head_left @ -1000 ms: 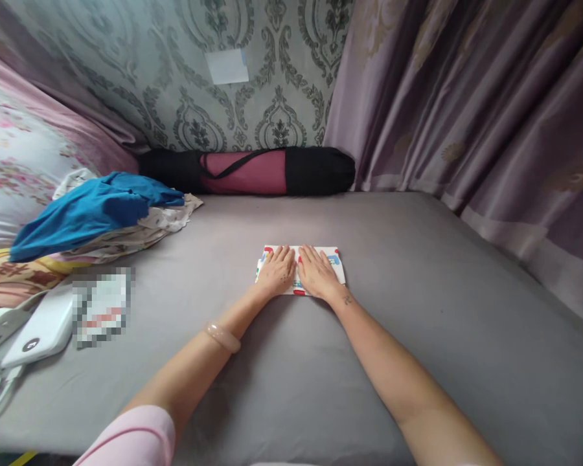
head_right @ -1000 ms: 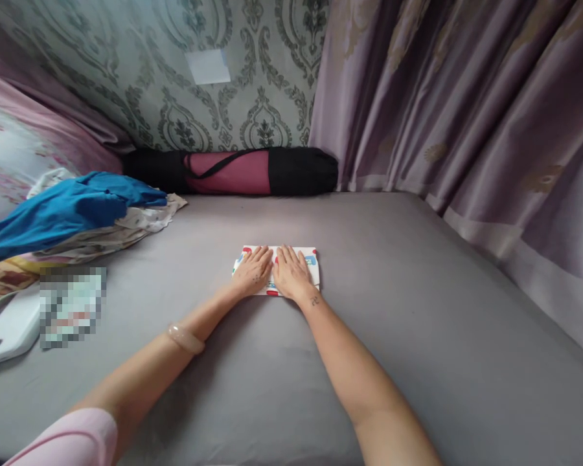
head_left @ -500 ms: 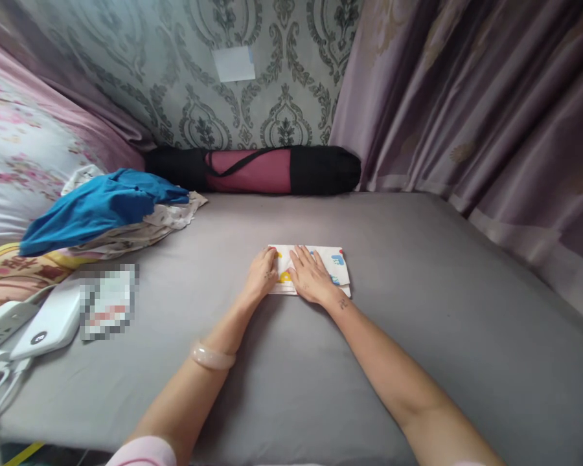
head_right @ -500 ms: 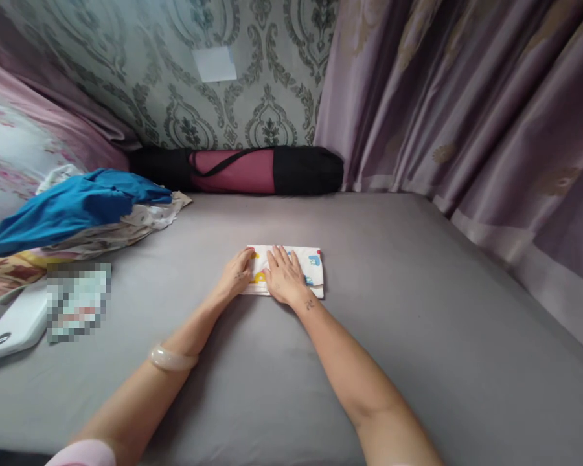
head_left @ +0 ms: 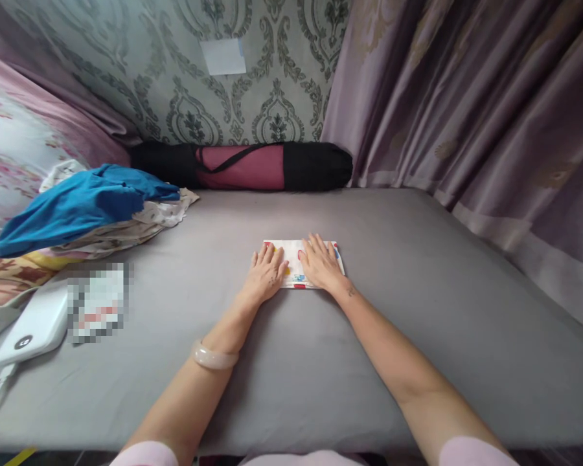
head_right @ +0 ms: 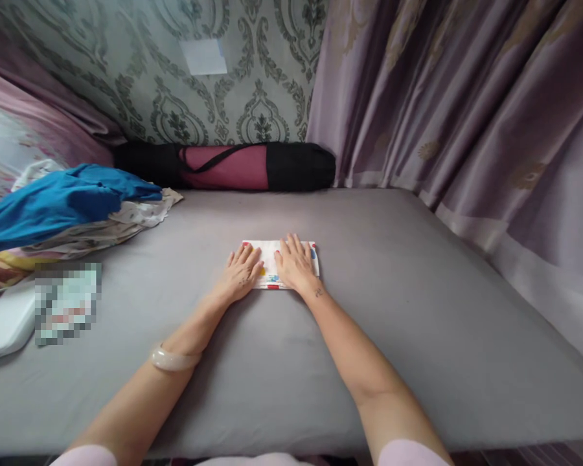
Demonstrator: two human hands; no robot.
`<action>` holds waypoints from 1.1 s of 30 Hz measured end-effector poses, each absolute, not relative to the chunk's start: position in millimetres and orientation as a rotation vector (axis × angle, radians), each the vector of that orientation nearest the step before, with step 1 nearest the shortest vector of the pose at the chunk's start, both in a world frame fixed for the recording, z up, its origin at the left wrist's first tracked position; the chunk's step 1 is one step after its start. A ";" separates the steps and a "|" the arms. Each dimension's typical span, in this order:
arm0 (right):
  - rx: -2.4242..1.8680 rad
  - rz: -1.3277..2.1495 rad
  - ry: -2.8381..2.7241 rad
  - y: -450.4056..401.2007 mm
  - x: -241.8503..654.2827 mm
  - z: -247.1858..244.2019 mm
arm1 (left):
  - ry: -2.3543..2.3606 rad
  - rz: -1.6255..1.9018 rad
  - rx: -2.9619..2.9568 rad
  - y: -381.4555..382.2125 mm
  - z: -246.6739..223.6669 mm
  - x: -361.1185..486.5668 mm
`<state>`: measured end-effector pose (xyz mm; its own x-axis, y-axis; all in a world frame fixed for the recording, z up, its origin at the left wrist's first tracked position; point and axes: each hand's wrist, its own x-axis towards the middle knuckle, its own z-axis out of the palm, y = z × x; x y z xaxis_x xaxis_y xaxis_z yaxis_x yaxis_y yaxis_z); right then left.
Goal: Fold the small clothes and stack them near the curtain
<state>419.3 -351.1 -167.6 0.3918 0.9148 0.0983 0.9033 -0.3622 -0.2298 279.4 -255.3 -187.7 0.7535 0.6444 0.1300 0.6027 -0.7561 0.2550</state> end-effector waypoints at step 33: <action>-2.666 0.419 -0.914 -403.8 477.2 -153.5 | 1.524 0.317 2.223 -236.2 -168.4 260.3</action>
<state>477.2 -403.8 -153.5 0.7561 0.6301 -0.1769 0.5454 -0.7560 -0.3619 260.3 -236.2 -168.4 0.3717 0.9270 -0.0506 0.8300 -0.3074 0.4654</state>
